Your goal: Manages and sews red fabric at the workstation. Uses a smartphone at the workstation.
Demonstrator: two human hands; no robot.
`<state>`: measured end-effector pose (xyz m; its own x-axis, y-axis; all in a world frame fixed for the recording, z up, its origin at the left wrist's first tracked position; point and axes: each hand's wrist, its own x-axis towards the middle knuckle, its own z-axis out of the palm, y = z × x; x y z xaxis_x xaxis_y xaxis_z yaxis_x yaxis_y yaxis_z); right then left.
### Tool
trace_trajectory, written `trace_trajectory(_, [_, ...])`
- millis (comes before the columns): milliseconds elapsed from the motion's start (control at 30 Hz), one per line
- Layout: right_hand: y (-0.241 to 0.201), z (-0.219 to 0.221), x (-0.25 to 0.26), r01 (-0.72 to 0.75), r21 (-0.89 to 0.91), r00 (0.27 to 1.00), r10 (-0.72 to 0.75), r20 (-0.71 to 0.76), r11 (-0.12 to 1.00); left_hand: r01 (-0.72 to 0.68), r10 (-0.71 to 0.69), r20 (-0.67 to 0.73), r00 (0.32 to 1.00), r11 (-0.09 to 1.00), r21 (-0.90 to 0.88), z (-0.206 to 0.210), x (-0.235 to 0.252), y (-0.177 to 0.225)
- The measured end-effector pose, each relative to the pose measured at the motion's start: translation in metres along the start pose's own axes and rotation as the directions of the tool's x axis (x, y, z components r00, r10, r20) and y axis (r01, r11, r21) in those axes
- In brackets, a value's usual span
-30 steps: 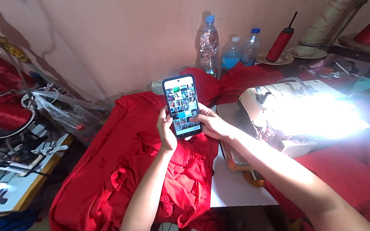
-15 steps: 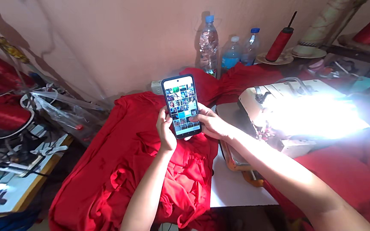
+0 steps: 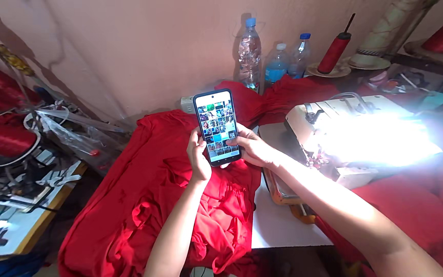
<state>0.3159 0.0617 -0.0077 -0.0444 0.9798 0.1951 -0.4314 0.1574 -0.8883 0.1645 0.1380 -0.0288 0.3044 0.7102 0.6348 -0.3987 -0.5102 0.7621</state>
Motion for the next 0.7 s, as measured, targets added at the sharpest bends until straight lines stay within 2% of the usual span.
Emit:
trace_trajectory(133, [0.0008,-0.0005,-0.0005,0.006,0.048,1.0,-0.006,0.012,0.999,0.013,-0.013,-0.008,1.0,1.0,0.012,0.0019,-0.0002,0.004])
trace_trajectory(333, [-0.0014,0.0013,-0.0008,0.006,-0.043,1.0,-0.007,-0.014,0.999,0.04,-0.04,-0.018,0.999,0.999,-0.008,0.0021,0.0,0.0041])
trace_trajectory(700, [0.0001,0.0001,-0.0006,0.012,-0.013,1.0,-0.012,-0.01,1.0,0.035,-0.035,-0.019,0.999,0.999,0.007,0.0019,-0.0002,0.0029])
